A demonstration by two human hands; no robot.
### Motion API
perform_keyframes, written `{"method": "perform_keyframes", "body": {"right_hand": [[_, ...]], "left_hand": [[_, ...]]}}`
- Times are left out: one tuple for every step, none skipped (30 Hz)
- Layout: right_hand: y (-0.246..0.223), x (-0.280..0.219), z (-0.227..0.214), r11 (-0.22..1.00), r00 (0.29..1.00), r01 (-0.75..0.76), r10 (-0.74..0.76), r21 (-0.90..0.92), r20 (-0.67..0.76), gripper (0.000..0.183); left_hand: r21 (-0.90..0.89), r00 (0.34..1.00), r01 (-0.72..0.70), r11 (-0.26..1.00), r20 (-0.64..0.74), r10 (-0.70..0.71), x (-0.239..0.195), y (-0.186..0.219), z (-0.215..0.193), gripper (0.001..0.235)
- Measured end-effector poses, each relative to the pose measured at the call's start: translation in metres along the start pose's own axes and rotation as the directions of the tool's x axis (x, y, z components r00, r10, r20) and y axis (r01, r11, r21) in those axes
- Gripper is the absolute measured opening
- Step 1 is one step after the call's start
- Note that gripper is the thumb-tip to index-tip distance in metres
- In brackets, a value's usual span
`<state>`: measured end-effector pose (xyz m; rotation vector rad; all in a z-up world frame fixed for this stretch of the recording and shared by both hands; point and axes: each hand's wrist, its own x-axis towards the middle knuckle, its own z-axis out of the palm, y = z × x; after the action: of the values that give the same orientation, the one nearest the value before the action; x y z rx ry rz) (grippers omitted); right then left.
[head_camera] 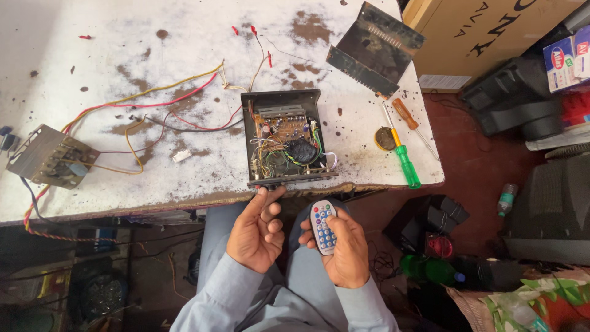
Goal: The person sits on the floor and uses a screwdriver to adjust components inside an open electronic device. They manipulate wires and circuit boards, then test the device using a remote control.
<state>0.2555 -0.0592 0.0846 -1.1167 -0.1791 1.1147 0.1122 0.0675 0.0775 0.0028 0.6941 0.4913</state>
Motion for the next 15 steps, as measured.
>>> {"method": "perform_keyframes", "body": {"right_hand": [[0.0001,0.001,0.0,1.0,1.0,-0.005,0.005,-0.006,-0.002,0.032],[0.0002,0.0015,0.0,1.0,1.0,-0.002,0.002,-0.006,-0.003,0.032],[0.0006,0.0015,-0.0001,1.0,1.0,-0.001,0.001,-0.006,-0.005,0.032],[0.001,0.0013,-0.0002,1.0,1.0,0.0,0.0,-0.006,-0.006,0.031],[0.0012,0.0014,-0.0003,1.0,1.0,-0.012,0.012,0.004,-0.013,0.032],[0.0012,0.0016,-0.0004,1.0,1.0,-0.024,0.024,0.014,-0.02,0.032],[0.0015,0.0012,-0.0008,0.999,0.999,-0.036,0.037,0.024,-0.028,0.032],[0.0016,0.0008,-0.0011,0.999,0.999,-0.028,0.029,0.022,-0.024,0.032],[0.0015,0.0012,-0.0012,1.0,1.0,-0.02,0.02,0.019,-0.019,0.031],[0.0014,0.0016,-0.0013,1.0,1.0,-0.011,0.011,0.017,-0.013,0.031],[0.0016,0.0012,-0.0017,1.0,1.0,-0.01,0.01,0.017,-0.009,0.031],[0.0018,0.0008,-0.002,1.0,1.0,-0.01,0.01,0.017,-0.004,0.031],[0.0016,0.0007,-0.0025,1.0,1.0,-0.008,0.008,0.017,0.0,0.032],[0.0012,0.0007,-0.0029,1.0,1.0,-0.02,0.02,0.022,0.001,0.032],[0.001,0.0005,-0.0033,0.999,0.999,-0.032,0.032,0.028,0.002,0.032]], "left_hand": [[-0.008,1.0,0.006,1.0,0.01,-0.006,0.0,0.0002,0.0007,0.041],[-0.015,1.0,0.013,1.0,0.02,-0.012,-0.0004,0.0002,0.001,0.04],[-0.024,0.999,0.019,1.0,0.029,-0.018,-0.001,0.0001,0.0009,0.04],[-0.03,0.999,0.026,0.999,0.031,-0.025,-0.0011,0.0004,0.0007,0.039],[-0.035,0.999,0.033,0.999,0.034,-0.031,-0.0008,0.0007,0.0008,0.039],[-0.041,0.999,0.039,0.998,0.037,-0.038,-0.0003,0.0009,0.0007,0.038],[-0.044,0.998,0.043,0.998,0.046,-0.041,-0.0002,0.0009,0.0004,0.038],[-0.047,0.998,0.046,0.998,0.054,-0.043,0.0001,0.0007,0.0001,0.038],[-0.05,0.997,0.047,0.998,0.063,-0.044,0.0007,0.001,0.0001,0.037],[-0.05,0.997,0.047,0.998,0.06,-0.044,0.0014,0.0013,0.0,0.037],[-0.051,0.998,0.046,0.998,0.056,-0.043,0.0015,0.0012,-0.0007,0.037],[-0.052,0.998,0.046,0.998,0.051,-0.043,0.0015,0.0011,-0.0015,0.037],[-0.058,0.997,0.048,0.997,0.055,-0.045,0.0019,0.001,-0.0019,0.037],[-0.063,0.997,0.05,0.997,0.059,-0.046,0.0024,0.001,-0.0022,0.036],[-0.067,0.997,0.052,0.996,0.063,-0.048,0.0028,0.001,-0.0026,0.036]]}}
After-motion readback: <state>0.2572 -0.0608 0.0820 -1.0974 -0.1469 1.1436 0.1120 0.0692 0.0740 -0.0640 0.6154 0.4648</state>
